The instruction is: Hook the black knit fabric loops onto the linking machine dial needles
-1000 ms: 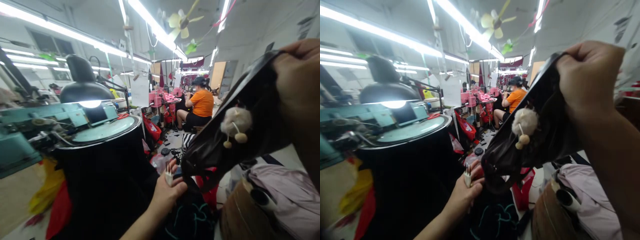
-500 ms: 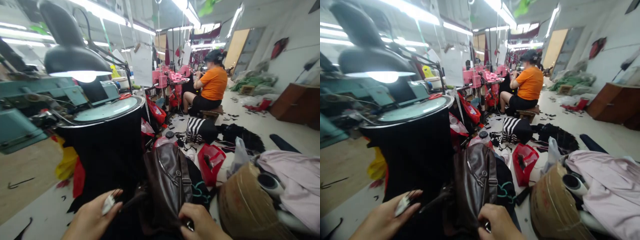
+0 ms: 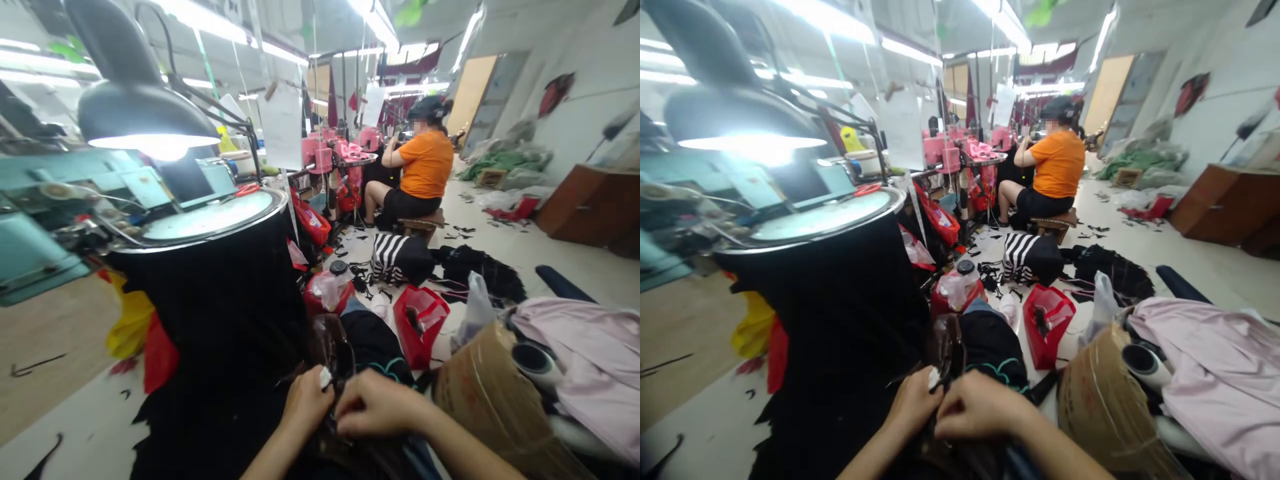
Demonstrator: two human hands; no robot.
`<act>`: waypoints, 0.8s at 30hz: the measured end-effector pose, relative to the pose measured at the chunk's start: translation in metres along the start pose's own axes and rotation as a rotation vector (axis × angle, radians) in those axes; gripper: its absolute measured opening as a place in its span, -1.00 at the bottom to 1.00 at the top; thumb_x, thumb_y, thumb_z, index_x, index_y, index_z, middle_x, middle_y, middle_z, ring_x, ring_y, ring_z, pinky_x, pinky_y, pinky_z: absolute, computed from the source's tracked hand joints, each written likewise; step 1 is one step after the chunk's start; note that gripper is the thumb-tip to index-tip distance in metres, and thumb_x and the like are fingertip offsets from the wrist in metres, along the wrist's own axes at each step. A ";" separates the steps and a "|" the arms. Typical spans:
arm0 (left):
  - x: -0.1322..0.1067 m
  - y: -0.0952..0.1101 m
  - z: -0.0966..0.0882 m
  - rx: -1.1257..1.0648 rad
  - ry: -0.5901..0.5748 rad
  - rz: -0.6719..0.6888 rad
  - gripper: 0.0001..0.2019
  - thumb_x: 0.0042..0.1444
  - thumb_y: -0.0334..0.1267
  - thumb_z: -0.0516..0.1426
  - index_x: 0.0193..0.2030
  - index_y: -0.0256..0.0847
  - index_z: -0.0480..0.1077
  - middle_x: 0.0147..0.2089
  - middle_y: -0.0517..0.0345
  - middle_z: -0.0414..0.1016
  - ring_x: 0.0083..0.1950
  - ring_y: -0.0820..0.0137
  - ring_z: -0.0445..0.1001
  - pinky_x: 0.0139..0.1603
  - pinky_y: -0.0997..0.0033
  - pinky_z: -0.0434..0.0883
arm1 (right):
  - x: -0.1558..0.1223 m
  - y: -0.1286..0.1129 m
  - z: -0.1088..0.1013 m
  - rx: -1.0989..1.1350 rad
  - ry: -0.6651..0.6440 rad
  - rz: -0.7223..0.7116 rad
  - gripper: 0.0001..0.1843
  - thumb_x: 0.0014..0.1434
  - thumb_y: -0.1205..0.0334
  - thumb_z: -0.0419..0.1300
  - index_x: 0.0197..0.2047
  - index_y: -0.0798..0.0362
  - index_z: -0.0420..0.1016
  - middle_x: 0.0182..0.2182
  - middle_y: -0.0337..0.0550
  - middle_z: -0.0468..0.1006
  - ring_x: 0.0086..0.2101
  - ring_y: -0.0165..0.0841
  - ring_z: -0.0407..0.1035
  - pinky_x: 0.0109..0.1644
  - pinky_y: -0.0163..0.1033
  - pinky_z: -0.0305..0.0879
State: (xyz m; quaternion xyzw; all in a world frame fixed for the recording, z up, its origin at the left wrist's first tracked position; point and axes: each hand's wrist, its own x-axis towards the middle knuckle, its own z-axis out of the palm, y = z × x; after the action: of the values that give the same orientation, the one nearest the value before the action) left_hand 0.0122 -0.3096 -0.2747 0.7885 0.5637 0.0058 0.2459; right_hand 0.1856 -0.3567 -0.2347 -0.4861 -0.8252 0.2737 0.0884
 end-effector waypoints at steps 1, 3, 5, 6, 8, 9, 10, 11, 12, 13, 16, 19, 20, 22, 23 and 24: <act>-0.004 -0.001 0.003 -0.005 0.005 0.007 -0.89 0.19 -0.28 0.12 -0.23 -0.16 0.47 -0.20 0.09 0.66 -0.16 0.29 0.61 -0.27 0.45 0.30 | 0.016 0.006 -0.011 -0.017 0.015 0.043 -0.73 0.32 0.14 0.12 -0.09 -0.03 0.64 -0.20 -0.21 0.67 -0.17 -0.33 0.54 -0.14 -0.36 0.35; -0.008 0.001 0.006 -0.006 0.016 0.030 -0.86 0.23 -0.27 0.08 -0.20 -0.15 0.47 -0.19 0.10 0.65 -0.15 0.29 0.61 -0.27 0.45 0.29 | 0.052 0.018 -0.027 -0.070 0.003 0.091 -0.65 0.39 0.19 0.04 0.09 0.10 0.54 0.03 0.01 0.58 0.05 -0.18 0.44 0.06 -0.18 0.34; -0.010 0.004 0.010 0.006 0.026 0.063 -0.84 0.23 -0.29 0.07 -0.15 -0.13 0.48 -0.15 0.11 0.65 -0.10 0.27 0.60 -0.23 0.43 0.31 | 0.086 0.026 -0.029 -0.110 -0.159 0.077 -0.67 0.33 0.15 0.19 0.08 0.13 0.52 0.03 0.03 0.56 0.03 -0.16 0.45 0.07 -0.07 0.38; -0.011 0.006 0.012 0.016 0.026 0.080 -0.83 0.23 -0.30 0.07 -0.14 -0.12 0.49 -0.14 0.11 0.65 -0.09 0.26 0.60 -0.21 0.43 0.32 | 0.098 0.028 -0.025 -0.129 -0.263 0.064 -0.68 0.29 0.13 0.25 0.04 0.12 0.52 -0.01 -0.02 0.57 -0.02 -0.19 0.48 0.03 -0.06 0.42; -0.011 0.008 0.018 0.040 0.016 0.116 -0.82 0.23 -0.30 0.06 -0.15 -0.13 0.49 -0.14 0.08 0.65 -0.09 0.24 0.60 -0.19 0.41 0.36 | 0.112 0.031 -0.013 -0.177 -0.442 0.046 -0.72 0.28 0.11 0.28 -0.02 0.10 0.52 -0.06 -0.10 0.58 -0.11 -0.26 0.50 -0.03 -0.06 0.47; -0.011 0.008 0.021 0.053 0.007 0.133 -0.82 0.23 -0.32 0.05 -0.17 -0.15 0.49 -0.16 0.06 0.65 -0.10 0.23 0.61 -0.19 0.40 0.37 | 0.114 0.033 -0.007 -0.207 -0.498 0.046 -0.74 0.31 0.12 0.25 -0.03 0.09 0.52 -0.06 -0.10 0.57 -0.12 -0.27 0.50 -0.03 -0.06 0.47; -0.011 0.009 0.024 0.067 -0.004 0.149 -0.82 0.23 -0.34 0.05 -0.18 -0.17 0.49 -0.17 0.04 0.64 -0.11 0.22 0.61 -0.18 0.38 0.39 | 0.115 0.035 -0.002 -0.239 -0.535 0.048 -0.75 0.32 0.13 0.24 -0.02 0.09 0.51 -0.04 -0.09 0.56 -0.10 -0.26 0.49 -0.01 -0.05 0.47; -0.011 0.009 0.027 0.079 -0.017 0.168 -0.82 0.21 -0.37 0.05 -0.20 -0.19 0.49 -0.18 0.02 0.64 -0.11 0.20 0.61 -0.17 0.37 0.41 | 0.114 0.037 0.001 -0.268 -0.563 0.051 -0.74 0.32 0.13 0.23 0.00 0.09 0.51 -0.02 -0.08 0.54 -0.07 -0.25 0.48 0.01 -0.03 0.46; -0.011 0.010 0.031 0.089 -0.031 0.190 -0.81 0.20 -0.40 0.05 -0.20 -0.20 0.49 -0.18 0.01 0.64 -0.10 0.19 0.61 -0.16 0.34 0.42 | 0.113 0.041 0.002 -0.292 -0.588 0.052 -0.74 0.33 0.13 0.23 0.01 0.09 0.50 0.00 -0.07 0.53 -0.05 -0.23 0.47 0.02 -0.01 0.45; -0.010 0.011 0.033 0.099 -0.045 0.215 -0.81 0.18 -0.42 0.05 -0.20 -0.21 0.49 -0.18 -0.01 0.63 -0.10 0.17 0.60 -0.15 0.32 0.44 | 0.113 0.045 0.001 -0.305 -0.616 0.045 -0.72 0.33 0.13 0.23 0.03 0.09 0.49 0.02 -0.06 0.53 -0.04 -0.22 0.47 0.04 0.01 0.44; -0.009 0.015 0.040 0.120 -0.082 0.296 -0.80 0.17 -0.45 0.05 -0.18 -0.25 0.49 -0.16 -0.06 0.62 -0.09 0.13 0.60 -0.13 0.25 0.48 | 0.117 0.058 -0.004 -0.275 -0.722 -0.029 -0.65 0.32 0.11 0.24 0.09 0.09 0.46 0.06 -0.04 0.50 0.00 -0.19 0.45 0.08 0.05 0.42; -0.007 0.019 0.043 0.136 -0.102 0.369 -0.78 0.18 -0.48 0.03 -0.15 -0.28 0.48 -0.16 -0.12 0.60 -0.11 0.08 0.59 -0.15 0.17 0.52 | 0.123 0.062 -0.006 -0.231 -0.842 -0.100 -0.66 0.31 0.11 0.25 0.08 0.11 0.48 0.04 -0.06 0.53 -0.01 -0.20 0.47 0.07 0.04 0.43; -0.007 0.020 0.043 0.139 -0.106 0.391 -0.78 0.18 -0.48 0.03 -0.15 -0.28 0.48 -0.16 -0.13 0.60 -0.11 0.07 0.59 -0.16 0.14 0.53 | 0.124 0.060 -0.004 -0.236 -0.878 -0.104 -0.69 0.31 0.13 0.25 0.04 0.11 0.49 0.00 -0.07 0.55 -0.04 -0.21 0.48 0.05 0.02 0.44; -0.006 0.021 0.045 0.144 -0.109 0.429 -0.78 0.20 -0.49 0.02 -0.16 -0.29 0.48 -0.17 -0.15 0.59 -0.12 0.06 0.59 -0.18 0.12 0.54 | 0.126 0.053 0.000 -0.272 -0.934 -0.091 -0.74 0.32 0.15 0.24 -0.01 0.13 0.51 -0.07 -0.10 0.57 -0.10 -0.24 0.50 0.01 -0.01 0.47; -0.006 0.021 0.046 0.146 -0.109 0.444 -0.78 0.20 -0.50 0.02 -0.16 -0.30 0.48 -0.18 -0.16 0.59 -0.13 0.06 0.59 -0.19 0.11 0.55 | 0.127 0.049 0.002 -0.296 -0.955 -0.077 -0.74 0.32 0.15 0.24 -0.02 0.13 0.51 -0.08 -0.10 0.58 -0.11 -0.25 0.51 -0.01 -0.02 0.47; -0.006 0.021 0.047 0.148 -0.109 0.458 -0.79 0.20 -0.50 0.02 -0.17 -0.30 0.47 -0.20 -0.16 0.58 -0.14 0.06 0.59 -0.20 0.12 0.55 | 0.128 0.045 0.004 -0.323 -0.970 -0.061 -0.75 0.31 0.15 0.25 -0.03 0.13 0.51 -0.09 -0.10 0.58 -0.12 -0.26 0.51 -0.02 -0.03 0.48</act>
State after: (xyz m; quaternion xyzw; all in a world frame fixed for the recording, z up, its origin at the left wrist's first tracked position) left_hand 0.0421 -0.3374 -0.3058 0.9107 0.3551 -0.0226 0.2100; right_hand 0.1521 -0.2326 -0.2774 -0.2863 -0.8170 0.3340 -0.3728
